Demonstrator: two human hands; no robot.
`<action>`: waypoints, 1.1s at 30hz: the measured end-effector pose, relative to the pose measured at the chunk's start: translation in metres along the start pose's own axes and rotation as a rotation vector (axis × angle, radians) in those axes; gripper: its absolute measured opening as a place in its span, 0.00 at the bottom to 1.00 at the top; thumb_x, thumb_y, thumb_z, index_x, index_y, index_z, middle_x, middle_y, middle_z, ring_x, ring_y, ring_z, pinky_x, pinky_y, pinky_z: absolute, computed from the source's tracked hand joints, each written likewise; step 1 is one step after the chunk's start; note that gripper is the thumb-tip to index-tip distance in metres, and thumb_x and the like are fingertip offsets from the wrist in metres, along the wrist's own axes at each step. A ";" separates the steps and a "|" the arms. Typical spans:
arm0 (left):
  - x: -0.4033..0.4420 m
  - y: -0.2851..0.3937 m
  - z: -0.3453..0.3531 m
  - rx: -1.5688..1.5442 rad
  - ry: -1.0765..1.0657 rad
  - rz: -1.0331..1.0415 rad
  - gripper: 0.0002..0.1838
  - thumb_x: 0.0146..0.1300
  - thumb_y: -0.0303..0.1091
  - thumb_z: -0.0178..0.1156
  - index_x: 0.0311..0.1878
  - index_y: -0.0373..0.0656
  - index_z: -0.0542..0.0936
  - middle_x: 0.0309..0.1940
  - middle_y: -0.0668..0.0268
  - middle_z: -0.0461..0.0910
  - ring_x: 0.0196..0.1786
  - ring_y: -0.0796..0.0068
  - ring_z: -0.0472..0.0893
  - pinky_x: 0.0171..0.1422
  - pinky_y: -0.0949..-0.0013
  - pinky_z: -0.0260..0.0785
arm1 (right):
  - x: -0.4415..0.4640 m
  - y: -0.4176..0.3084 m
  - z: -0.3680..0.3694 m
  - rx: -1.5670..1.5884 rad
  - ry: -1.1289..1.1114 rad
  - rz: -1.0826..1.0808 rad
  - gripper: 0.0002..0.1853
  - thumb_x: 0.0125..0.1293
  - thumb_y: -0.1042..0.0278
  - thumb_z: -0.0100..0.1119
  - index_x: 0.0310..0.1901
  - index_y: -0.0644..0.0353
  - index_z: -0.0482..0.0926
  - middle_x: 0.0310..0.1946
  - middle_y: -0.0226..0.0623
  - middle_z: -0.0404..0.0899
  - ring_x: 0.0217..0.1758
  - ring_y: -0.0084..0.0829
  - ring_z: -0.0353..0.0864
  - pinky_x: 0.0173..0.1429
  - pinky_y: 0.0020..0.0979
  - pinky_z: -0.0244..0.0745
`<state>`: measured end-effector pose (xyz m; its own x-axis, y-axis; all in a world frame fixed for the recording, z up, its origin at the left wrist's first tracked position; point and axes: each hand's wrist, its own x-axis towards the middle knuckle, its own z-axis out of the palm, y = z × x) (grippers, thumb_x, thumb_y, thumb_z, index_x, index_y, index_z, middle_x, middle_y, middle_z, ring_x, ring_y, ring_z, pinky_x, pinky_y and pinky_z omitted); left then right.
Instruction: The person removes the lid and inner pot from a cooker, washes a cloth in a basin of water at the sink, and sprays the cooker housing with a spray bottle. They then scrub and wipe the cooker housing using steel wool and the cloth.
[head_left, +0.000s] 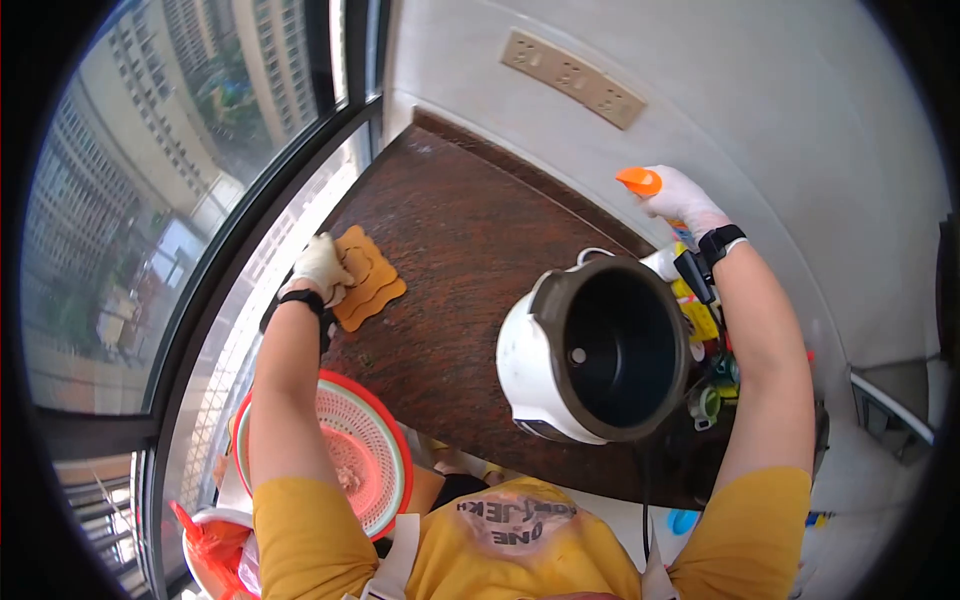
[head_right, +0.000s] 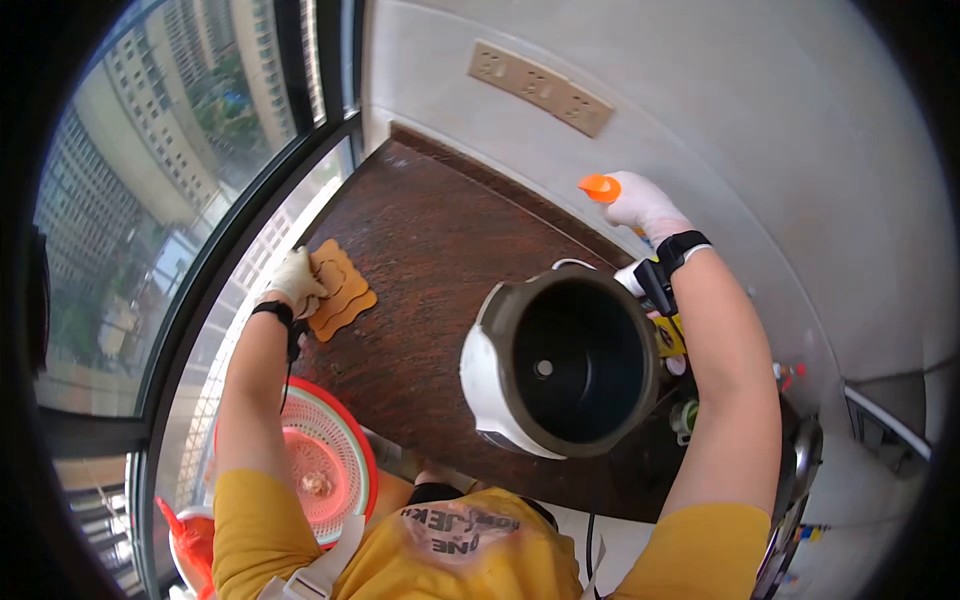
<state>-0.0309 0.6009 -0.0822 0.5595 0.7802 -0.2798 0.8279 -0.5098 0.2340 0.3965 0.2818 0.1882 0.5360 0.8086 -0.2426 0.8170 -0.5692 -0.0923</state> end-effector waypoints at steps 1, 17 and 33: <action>0.002 -0.003 0.002 -0.041 -0.008 0.010 0.52 0.30 0.49 0.86 0.60 0.35 0.72 0.57 0.45 0.77 0.61 0.47 0.80 0.63 0.54 0.77 | -0.014 0.009 -0.002 0.004 0.018 0.026 0.16 0.48 0.71 0.64 0.42 0.57 0.83 0.39 0.50 0.86 0.46 0.53 0.84 0.50 0.44 0.78; -0.054 0.103 -0.016 0.111 0.015 0.074 0.35 0.46 0.40 0.75 0.59 0.38 0.81 0.49 0.49 0.85 0.54 0.51 0.85 0.58 0.60 0.79 | -0.111 0.126 0.054 0.652 0.338 0.087 0.24 0.50 0.78 0.62 0.52 0.59 0.79 0.43 0.35 0.84 0.50 0.32 0.82 0.57 0.31 0.74; -0.265 0.197 0.059 -0.307 -0.277 0.390 0.24 0.51 0.34 0.72 0.53 0.40 0.83 0.32 0.54 0.84 0.35 0.57 0.85 0.42 0.59 0.77 | -0.128 0.172 0.119 1.370 0.319 -0.007 0.21 0.51 0.86 0.60 0.48 0.59 0.80 0.38 0.31 0.83 0.38 0.28 0.82 0.44 0.29 0.77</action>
<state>-0.0135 0.2723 -0.0165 0.8452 0.4104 -0.3424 0.5317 -0.5800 0.6172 0.4434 0.0628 0.0884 0.7080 0.7056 -0.0285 0.0665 -0.1069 -0.9920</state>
